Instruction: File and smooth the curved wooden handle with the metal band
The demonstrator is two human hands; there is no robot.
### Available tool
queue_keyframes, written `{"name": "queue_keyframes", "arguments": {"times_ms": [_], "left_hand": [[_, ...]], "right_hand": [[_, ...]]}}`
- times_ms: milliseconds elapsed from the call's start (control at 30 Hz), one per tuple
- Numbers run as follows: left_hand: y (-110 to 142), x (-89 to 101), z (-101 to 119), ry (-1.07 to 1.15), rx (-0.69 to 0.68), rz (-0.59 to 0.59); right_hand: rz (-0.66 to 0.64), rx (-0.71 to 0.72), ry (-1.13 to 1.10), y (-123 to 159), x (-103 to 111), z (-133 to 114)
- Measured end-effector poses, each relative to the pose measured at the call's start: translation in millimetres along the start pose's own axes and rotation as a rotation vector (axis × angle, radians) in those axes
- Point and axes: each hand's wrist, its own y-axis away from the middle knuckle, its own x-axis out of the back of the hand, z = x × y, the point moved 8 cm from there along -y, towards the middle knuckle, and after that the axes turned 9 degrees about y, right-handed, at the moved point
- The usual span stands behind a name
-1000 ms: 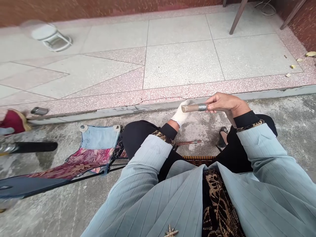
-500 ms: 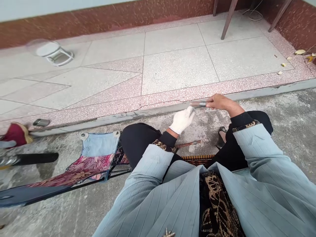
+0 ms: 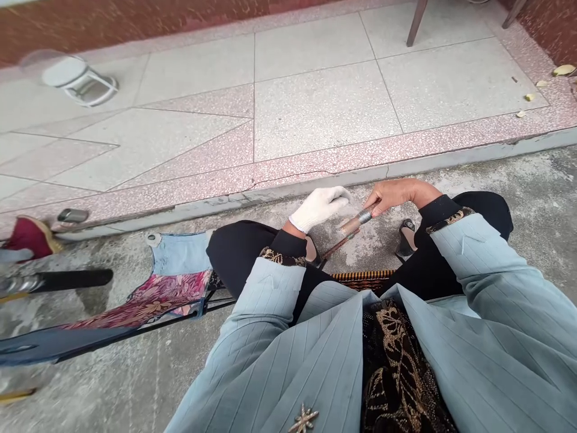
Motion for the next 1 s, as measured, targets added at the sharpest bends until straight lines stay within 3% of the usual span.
{"name": "queue_keyframes", "arguments": {"times_ms": [100, 200, 300, 400, 500, 600, 667, 733, 833, 900, 1000], "left_hand": [[-2.6, -1.1, -19.0, 0.379, 0.075, 0.097], [-2.1, -11.7, -44.8, 0.751, 0.234, 0.235], [1.7, -27.2, -54.0, 0.926, 0.305, 0.288], [3.9, -33.4, -46.4, 0.801, 0.257, 0.289], [2.2, -34.9, -26.9, 0.352, 0.151, 0.212], [0.4, -38.4, -13.9, -0.068, 0.102, 0.116], [0.4, -40.4, -13.7, -0.264, 0.114, 0.058], [0.8, -42.8, -16.1, -0.410, 0.105, -0.009], [1.3, -43.8, -19.9, -0.444, 0.042, -0.089], [1.5, -38.3, -21.5, -0.337, 0.015, -0.096], [2.0, -21.8, -24.7, -0.054, 0.055, -0.018]], "right_hand": [[0.079, 0.089, -0.172, 3.9, 6.5, -8.5], [0.337, 0.101, -0.339, 9.7, 27.9, -8.4], [0.588, 0.083, -0.478, 13.8, 45.1, -0.1], [0.739, -0.013, -0.529, 10.5, 49.9, 14.2], [0.777, -0.242, -0.369, 4.8, 46.5, 27.8], [0.664, -0.436, 0.102, -1.2, 41.9, 23.9], [0.493, -0.488, 0.381, -7.7, 33.6, 17.1], [0.287, -0.478, 0.517, -13.4, 20.6, 13.0], [0.030, -0.370, 0.507, -15.2, 2.0, 12.3], [-0.099, -0.247, 0.346, -12.3, -7.8, 12.7], [-0.119, -0.035, 0.012, -4.4, -5.8, 7.7]]}}
